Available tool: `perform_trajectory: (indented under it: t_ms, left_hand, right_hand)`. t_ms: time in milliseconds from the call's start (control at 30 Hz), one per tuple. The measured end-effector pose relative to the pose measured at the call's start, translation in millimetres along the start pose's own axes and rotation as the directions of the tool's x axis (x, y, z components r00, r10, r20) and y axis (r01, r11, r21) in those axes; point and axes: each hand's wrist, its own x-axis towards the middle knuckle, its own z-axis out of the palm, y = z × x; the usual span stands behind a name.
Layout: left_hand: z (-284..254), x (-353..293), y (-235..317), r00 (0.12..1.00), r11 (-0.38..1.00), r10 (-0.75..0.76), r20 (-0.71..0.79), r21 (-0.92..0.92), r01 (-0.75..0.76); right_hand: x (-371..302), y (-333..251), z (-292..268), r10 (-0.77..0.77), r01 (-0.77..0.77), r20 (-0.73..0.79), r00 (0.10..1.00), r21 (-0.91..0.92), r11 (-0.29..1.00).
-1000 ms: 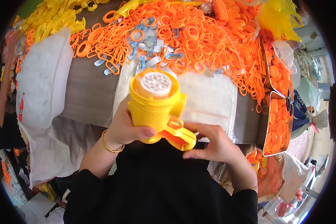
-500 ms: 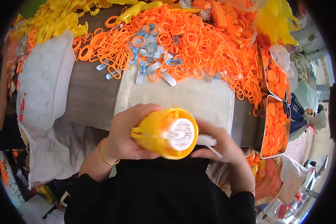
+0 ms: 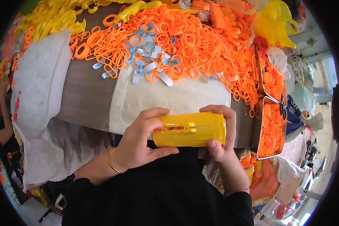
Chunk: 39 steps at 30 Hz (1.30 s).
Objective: Assembling plastic bubble guns by fitting various components together in a factory workstation.
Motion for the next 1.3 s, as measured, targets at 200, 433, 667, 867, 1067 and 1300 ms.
perform_trajectory:
  t_ms: [200,433,667,867,1067,1300]
  left_hand:
    - [6,12,6,0.998,0.989,0.045,0.046,0.141,-0.051]
    - [-10,20,13,0.968,0.985,-0.169,0.184,-0.013,0.174]
    - [-14,11,-6,0.96,0.98,-0.114,0.256,-0.128,0.15]
    - [-13,2,-7,0.963,0.982,-0.093,0.252,-0.138,0.131]
    - [-12,-1,-12,0.966,0.971,-0.033,0.258,-0.221,0.092]
    - [-21,7,-11,0.939,0.965,-0.065,0.338,-0.22,0.145]
  right_hand:
    - [-4,-1,4,0.032,-0.038,-0.1,0.995,-0.06,0.997]
    - [-2,-4,1,-0.111,0.114,0.029,0.993,-0.151,0.982]
    - [14,-24,5,-0.124,0.17,0.143,0.982,-0.376,0.911]
    - [18,-32,9,-0.197,0.255,0.171,0.965,-0.466,0.847]
    - [16,-29,-4,-0.185,0.273,0.275,0.944,-0.332,0.903]
    - [16,-38,-18,-0.071,0.167,0.339,0.938,-0.263,0.95]
